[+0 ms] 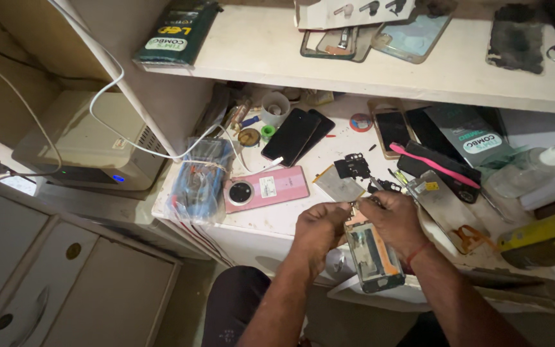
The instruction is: The person disassembles a smartphone at a cluttered repair workbench. They hold the phone body in one hand and use a metal pry tool to lift and separate the back cover and internal components, working the tool along the edges, then set the cover aside and continue prying at the exposed frame and battery area.
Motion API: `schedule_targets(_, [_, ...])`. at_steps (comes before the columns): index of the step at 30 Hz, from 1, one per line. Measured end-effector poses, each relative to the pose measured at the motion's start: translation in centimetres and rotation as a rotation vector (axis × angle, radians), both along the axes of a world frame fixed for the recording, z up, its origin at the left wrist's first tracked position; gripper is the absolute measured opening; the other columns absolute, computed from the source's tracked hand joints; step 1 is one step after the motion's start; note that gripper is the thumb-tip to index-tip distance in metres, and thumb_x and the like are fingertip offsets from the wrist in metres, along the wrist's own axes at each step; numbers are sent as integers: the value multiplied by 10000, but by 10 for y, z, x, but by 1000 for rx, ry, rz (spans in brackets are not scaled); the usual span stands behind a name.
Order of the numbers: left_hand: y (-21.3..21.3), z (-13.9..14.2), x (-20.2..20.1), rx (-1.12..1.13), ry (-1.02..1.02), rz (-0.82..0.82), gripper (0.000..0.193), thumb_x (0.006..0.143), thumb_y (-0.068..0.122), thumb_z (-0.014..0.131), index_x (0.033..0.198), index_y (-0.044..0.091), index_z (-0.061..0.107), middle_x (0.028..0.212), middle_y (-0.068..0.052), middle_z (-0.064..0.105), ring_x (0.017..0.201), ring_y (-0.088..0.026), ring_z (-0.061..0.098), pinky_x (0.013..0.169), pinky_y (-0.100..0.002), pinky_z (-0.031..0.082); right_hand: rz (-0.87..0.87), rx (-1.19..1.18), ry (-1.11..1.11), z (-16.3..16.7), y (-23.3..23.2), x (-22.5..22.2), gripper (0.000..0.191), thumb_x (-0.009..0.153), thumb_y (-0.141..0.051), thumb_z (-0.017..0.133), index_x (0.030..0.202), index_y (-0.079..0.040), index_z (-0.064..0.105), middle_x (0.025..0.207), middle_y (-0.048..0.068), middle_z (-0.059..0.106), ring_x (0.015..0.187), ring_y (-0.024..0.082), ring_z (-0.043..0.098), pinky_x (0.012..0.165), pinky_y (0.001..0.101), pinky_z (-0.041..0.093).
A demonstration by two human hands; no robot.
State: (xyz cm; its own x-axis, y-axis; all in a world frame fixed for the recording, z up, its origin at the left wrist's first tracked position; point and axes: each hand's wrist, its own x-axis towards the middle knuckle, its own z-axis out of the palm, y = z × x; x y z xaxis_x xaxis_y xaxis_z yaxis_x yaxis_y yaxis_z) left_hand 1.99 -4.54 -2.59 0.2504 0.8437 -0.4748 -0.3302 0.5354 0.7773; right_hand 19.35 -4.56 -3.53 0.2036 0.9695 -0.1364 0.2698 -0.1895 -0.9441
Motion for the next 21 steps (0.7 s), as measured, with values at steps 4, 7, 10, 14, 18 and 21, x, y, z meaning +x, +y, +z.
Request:
schedule_targets(4, [1,1,4,-3,-3,13,166,870,6,735,1031,2,693,863,-71,746,685,-128,690,607,-253,580,21,-10,-26,0,1,2,202,909,-194,704,802,-34,765,671,0,645,598,62,523,522,264,432])
schedule_targets(7, [3,-5,8,2,4,51,184,859,-32,724,1038,-8,690,854,-73,738,661,-123,671,569,-258,555,100,42,98,-8,2,13,186,916,-187,675,875,-30,765,743,-4,679,665,51,566,591,245,463])
schedule_targets(10, [3,-13,11,-11,-16,108,163,876,-28,716,1035,-20,681,822,-96,723,605,-132,627,515,-263,507,148,16,281,-19,2,27,169,927,-149,672,913,8,731,795,7,671,705,67,589,631,251,482])
schedule_targets(14, [4,-21,16,4,8,163,147,866,-60,714,1002,-38,666,749,-100,689,532,-129,569,455,-265,438,266,24,189,-25,2,34,133,912,-84,707,891,46,720,790,55,686,690,103,599,633,276,506])
schedule_targets(18, [1,-23,19,29,7,191,156,866,-54,695,1016,-44,655,714,-82,686,499,-115,545,428,-263,396,239,22,125,-22,1,31,115,880,-66,687,938,2,759,826,43,754,720,83,654,668,256,542])
schedule_targets(21, [-1,-21,16,101,24,157,172,864,-42,719,1028,-68,673,735,-96,692,514,-125,556,436,-259,416,239,3,147,-18,-1,30,127,885,-54,683,945,21,766,821,62,761,710,96,655,659,263,539])
